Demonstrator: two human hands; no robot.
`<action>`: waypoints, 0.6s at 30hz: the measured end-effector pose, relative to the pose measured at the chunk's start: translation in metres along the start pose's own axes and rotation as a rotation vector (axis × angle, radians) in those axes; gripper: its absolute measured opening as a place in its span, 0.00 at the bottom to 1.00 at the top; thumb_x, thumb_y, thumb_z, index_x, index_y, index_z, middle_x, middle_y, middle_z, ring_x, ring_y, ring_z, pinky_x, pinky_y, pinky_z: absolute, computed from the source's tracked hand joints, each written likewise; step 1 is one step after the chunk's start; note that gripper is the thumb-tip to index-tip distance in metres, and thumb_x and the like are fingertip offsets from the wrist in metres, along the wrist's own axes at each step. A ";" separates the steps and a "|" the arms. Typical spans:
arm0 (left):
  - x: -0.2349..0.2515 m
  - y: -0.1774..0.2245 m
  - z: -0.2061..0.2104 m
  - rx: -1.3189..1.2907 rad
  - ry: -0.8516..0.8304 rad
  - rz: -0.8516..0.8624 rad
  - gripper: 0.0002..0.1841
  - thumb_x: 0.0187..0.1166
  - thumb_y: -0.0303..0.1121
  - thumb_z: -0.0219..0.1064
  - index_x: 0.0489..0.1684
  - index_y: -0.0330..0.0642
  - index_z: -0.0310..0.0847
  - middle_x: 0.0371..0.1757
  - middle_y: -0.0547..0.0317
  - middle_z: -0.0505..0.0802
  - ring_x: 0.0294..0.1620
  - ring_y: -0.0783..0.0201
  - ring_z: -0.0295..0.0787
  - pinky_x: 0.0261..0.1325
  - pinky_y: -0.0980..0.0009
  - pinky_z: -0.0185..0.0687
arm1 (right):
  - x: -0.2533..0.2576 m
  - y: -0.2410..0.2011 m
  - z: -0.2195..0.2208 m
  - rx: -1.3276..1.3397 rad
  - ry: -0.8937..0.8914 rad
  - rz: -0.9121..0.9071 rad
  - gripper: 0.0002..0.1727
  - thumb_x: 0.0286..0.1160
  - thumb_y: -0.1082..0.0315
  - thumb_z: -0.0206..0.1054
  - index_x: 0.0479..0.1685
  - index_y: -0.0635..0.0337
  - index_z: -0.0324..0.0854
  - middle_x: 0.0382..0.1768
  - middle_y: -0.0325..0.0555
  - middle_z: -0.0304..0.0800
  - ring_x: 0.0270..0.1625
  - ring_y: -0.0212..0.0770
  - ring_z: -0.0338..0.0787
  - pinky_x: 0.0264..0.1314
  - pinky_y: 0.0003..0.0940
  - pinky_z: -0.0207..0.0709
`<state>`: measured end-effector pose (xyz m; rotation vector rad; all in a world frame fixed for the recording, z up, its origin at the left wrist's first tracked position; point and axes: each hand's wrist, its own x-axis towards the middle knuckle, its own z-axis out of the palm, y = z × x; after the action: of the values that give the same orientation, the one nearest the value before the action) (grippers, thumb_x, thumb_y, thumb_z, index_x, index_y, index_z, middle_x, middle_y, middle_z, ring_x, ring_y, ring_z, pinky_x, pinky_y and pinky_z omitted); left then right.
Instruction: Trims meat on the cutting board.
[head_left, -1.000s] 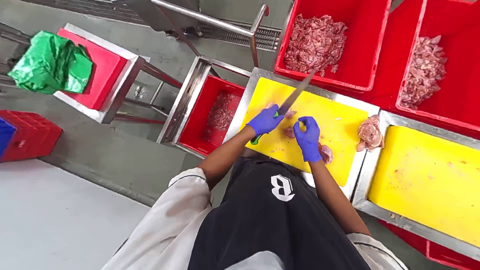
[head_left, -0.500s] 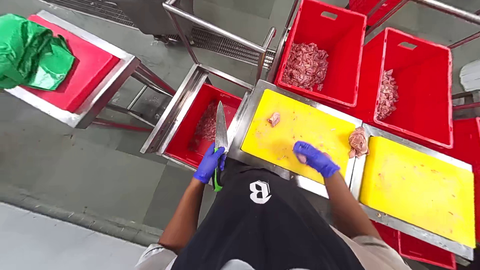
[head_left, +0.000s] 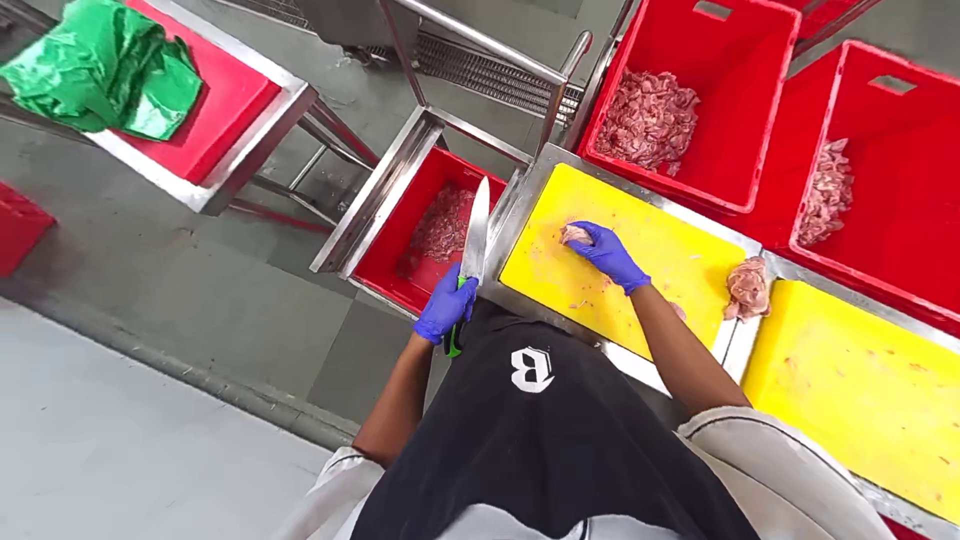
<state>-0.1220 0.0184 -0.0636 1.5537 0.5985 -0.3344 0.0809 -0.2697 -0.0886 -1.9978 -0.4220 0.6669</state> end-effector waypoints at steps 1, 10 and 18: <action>0.000 0.001 0.005 0.055 -0.030 -0.008 0.20 0.90 0.35 0.56 0.74 0.36 0.67 0.23 0.59 0.82 0.15 0.66 0.80 0.21 0.68 0.83 | -0.012 -0.010 0.001 0.102 0.072 0.015 0.21 0.80 0.60 0.68 0.69 0.59 0.82 0.55 0.45 0.92 0.54 0.32 0.90 0.60 0.32 0.83; 0.041 0.059 0.096 0.790 -0.222 0.128 0.20 0.91 0.40 0.53 0.67 0.34 0.77 0.45 0.40 0.92 0.49 0.45 0.92 0.57 0.43 0.85 | -0.058 0.045 0.038 -0.493 0.447 0.142 0.29 0.84 0.51 0.57 0.80 0.55 0.77 0.64 0.64 0.84 0.66 0.65 0.84 0.67 0.62 0.75; 0.079 0.078 0.161 1.161 -0.269 0.118 0.19 0.91 0.34 0.47 0.75 0.42 0.73 0.60 0.39 0.92 0.60 0.39 0.92 0.59 0.38 0.86 | -0.064 0.067 0.026 -0.545 0.614 -0.374 0.11 0.73 0.64 0.66 0.33 0.62 0.88 0.42 0.57 0.94 0.53 0.58 0.94 0.61 0.53 0.84</action>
<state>0.0096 -0.1263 -0.0563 2.5671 0.0446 -0.8795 0.0160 -0.3198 -0.1396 -2.4016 -0.6164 -0.3392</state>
